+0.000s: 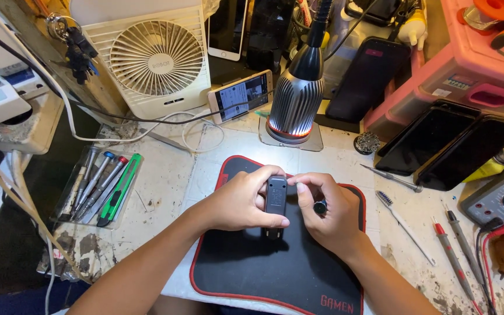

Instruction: Using a small prying tool to separate the housing of an electronic device on a repair bench.

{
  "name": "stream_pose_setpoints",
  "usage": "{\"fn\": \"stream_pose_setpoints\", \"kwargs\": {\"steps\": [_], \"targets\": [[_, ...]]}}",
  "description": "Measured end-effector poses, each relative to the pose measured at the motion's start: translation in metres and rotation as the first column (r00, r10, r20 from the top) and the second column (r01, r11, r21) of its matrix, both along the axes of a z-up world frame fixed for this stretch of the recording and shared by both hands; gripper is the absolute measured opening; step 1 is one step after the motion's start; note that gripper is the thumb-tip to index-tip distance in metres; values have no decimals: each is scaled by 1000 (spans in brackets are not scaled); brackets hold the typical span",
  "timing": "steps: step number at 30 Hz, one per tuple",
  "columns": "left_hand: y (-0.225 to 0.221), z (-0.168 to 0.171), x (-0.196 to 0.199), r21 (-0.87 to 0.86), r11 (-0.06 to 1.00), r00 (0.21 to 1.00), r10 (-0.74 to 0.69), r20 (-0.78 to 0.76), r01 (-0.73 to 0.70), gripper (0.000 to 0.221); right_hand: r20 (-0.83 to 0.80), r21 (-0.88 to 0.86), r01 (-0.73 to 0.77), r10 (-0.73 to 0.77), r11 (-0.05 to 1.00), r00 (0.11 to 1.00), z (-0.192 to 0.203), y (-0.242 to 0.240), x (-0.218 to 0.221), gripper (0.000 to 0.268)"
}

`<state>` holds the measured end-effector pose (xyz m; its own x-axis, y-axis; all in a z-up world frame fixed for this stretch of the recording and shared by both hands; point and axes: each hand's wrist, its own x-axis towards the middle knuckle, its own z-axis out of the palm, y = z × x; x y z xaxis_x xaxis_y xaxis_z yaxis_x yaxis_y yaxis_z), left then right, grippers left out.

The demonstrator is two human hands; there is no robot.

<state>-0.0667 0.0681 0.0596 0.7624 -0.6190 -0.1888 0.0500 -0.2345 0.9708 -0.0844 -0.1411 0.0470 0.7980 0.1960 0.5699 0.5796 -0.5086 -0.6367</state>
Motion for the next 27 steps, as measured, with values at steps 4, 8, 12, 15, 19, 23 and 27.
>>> {"fn": "stream_pose_setpoints", "kwargs": {"steps": [4,8,12,15,19,23,27], "targets": [[3,4,0,24,999,1000,-22,1,22,76,3,-8,-45,46,999,999,-2,2,-4,8],[3,11,0,91,995,999,-47,27,45,70,-2,64,-110,110,992,994,-6,1,-5,10],[2,6,-1,87,996,999,-22,26,20,60,-32,111,-165,169,980,985,-9,-1,-3,12],[-6,19,1,372,928,1000,-20,5,17,53,32,-133,-96,102,986,994,-15,-5,-7,11],[-9,18,1,401,916,1000,14,-13,-8,54,55,-119,-102,110,988,992,-19,-4,-7,9],[-11,22,0,365,931,995,49,-89,-13,35,50,-131,-114,122,985,991,-18,-4,-6,8],[-12,22,-1,335,942,995,40,-87,-8,29,64,-138,-95,105,986,992,-15,-4,-7,8]]}}
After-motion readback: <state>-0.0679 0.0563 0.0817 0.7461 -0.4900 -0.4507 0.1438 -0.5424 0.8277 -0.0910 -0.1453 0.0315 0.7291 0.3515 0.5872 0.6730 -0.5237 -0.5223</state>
